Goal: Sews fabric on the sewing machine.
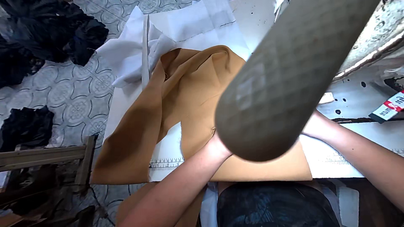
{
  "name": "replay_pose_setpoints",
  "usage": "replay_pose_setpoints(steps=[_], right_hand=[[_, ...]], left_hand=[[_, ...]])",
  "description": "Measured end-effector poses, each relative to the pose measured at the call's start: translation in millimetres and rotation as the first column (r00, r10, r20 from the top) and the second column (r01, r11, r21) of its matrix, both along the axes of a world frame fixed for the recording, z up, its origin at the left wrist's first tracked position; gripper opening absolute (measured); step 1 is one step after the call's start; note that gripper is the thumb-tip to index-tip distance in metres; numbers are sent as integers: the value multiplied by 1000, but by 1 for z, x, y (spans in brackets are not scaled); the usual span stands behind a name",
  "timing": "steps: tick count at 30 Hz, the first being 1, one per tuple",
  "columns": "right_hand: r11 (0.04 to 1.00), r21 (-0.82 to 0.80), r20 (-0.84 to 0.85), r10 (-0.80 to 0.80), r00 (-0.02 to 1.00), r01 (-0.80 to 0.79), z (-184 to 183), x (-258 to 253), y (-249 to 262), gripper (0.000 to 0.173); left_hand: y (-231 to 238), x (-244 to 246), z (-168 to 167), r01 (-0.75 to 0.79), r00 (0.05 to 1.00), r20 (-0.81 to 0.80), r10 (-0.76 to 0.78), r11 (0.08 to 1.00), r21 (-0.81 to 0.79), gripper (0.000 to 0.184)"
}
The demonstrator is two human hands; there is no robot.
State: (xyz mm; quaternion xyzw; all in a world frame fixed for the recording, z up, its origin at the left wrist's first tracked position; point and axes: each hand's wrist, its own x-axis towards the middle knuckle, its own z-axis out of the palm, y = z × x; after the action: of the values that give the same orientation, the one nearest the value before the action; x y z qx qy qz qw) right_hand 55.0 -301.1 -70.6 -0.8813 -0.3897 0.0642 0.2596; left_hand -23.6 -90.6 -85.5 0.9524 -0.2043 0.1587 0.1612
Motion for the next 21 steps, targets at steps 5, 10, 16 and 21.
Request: replay_pose_setpoints(steps=[5, 10, 16, 21], right_hand=[[995, 97, 24, -7, 1000, 5, -5, -2, 1, 26], [989, 148, 90, -36, 995, 22, -6, -7, 1, 17], [990, -86, -175, -124, 977, 110, 4, 4, 5, 13], [993, -99, -184, -85, 979, 67, 0, 10, 4, 28]], left_hand=[[-2, -2, 0, -8, 1000, 4, 7, 999, 51, 25], [4, 1, -28, 33, 995, 92, -33, 999, -1, 23], [5, 6, -28, 28, 995, 93, -22, 998, -64, 20], [4, 6, -25, -2, 995, 98, 3, 1000, -12, 21]])
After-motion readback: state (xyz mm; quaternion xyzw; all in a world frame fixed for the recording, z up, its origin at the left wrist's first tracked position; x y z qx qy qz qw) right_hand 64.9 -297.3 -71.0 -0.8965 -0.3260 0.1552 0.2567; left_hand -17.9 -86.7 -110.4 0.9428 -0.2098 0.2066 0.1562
